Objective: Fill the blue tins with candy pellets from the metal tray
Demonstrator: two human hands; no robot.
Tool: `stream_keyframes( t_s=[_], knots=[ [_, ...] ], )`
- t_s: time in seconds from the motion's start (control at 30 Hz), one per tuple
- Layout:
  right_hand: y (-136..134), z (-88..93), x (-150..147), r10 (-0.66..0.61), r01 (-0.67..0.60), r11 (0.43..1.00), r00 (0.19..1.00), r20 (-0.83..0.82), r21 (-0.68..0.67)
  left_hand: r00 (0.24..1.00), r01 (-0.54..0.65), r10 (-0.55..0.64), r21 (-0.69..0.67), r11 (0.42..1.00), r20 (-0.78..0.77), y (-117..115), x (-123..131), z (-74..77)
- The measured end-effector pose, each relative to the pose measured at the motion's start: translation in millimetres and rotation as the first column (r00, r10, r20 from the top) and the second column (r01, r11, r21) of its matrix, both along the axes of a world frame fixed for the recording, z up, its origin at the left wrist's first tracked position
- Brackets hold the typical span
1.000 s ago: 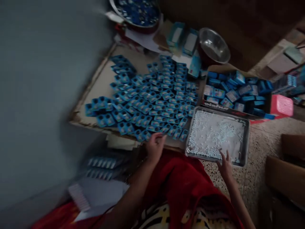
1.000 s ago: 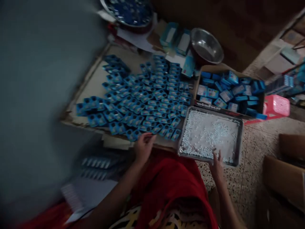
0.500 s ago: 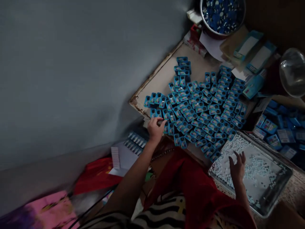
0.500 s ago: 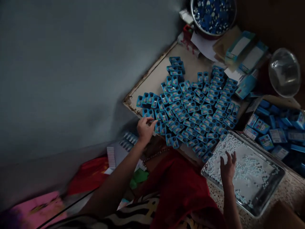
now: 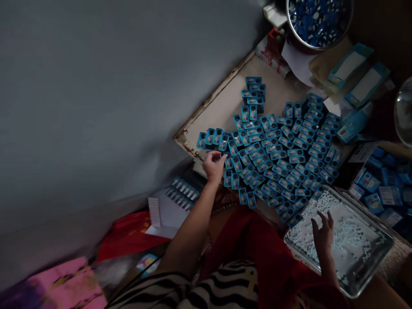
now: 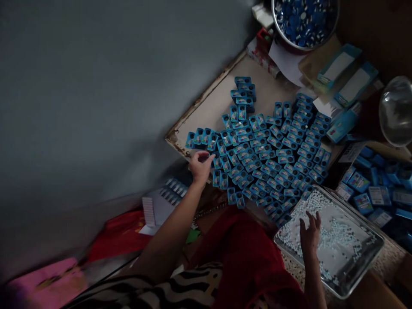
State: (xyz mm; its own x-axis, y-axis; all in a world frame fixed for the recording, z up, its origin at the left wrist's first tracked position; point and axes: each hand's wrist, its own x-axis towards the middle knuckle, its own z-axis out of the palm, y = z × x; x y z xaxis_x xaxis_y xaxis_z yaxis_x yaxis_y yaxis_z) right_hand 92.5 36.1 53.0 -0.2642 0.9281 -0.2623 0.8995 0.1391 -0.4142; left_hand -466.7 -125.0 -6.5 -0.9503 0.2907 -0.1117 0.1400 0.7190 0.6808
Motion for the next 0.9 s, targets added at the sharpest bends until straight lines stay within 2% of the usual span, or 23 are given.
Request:
stream_keyframes(
  t_s=[0.1, 0.23, 0.3, 0.37, 0.47, 0.6, 0.7, 0.8, 0.9],
  knots=[
    [4.0, 3.9, -9.5, 0.004, -0.003, 0.999, 1.0, -0.024, 0.04, 0.997, 0.034, -0.035, -0.003, 0.999, -0.065, 3.9, -24.1, 2.3],
    [11.1, 10.4, -37.1, 0.026, -0.02, 0.996, 0.998, -0.064, 0.089, 0.97, 0.226, -0.226, -0.019, 0.974, -0.091, 14.1, -38.7, -3.4],
    [15.2, 12.5, -53.1, 0.065, -0.055, 0.992, 0.994, -0.09, 0.11, 0.973, 0.213, -0.214, -0.015, 0.977, -0.083, 16.6, -38.8, -8.2],
    [20.3, 13.9, -69.2, 0.113, -0.099, 0.987, 0.988, -0.108, 0.13, 0.985, 0.15, -0.15, -0.008, 0.989, -0.087, 18.5, -41.4, -12.3],
    [31.5, 15.9, -97.8, 0.192, -0.16, 0.966, 0.97, -0.152, 0.201, 0.991, 0.109, -0.108, 0.004, 0.994, -0.082, 24.0, -56.8, -16.5],
    [51.6, 20.0, -155.5, 0.334, -0.26, 0.918, 0.915, -0.229, 0.299, 0.996, 0.074, -0.074, 0.011, 0.997, -0.048, 33.5, -81.0, -19.3],
    [66.0, 19.3, -210.6, 0.453, -0.366, 0.873, 0.854, -0.257, 0.324, 0.993, 0.094, -0.092, 0.014, 0.996, -0.077, 40.9, -82.6, -19.6],
    [78.0, 9.0, -265.9, 0.571, -0.496, 0.811, 0.784, -0.242, 0.31, 0.967, 0.214, -0.213, -0.009, 0.977, -0.141, 53.1, -75.4, -20.3],
    [88.8, -8.7, -314.4, 0.607, -0.552, 0.79, 0.767, -0.209, 0.268, 0.969, 0.222, -0.224, -0.031, 0.975, -0.104, 69.0, -75.0, -23.1]
  ],
)
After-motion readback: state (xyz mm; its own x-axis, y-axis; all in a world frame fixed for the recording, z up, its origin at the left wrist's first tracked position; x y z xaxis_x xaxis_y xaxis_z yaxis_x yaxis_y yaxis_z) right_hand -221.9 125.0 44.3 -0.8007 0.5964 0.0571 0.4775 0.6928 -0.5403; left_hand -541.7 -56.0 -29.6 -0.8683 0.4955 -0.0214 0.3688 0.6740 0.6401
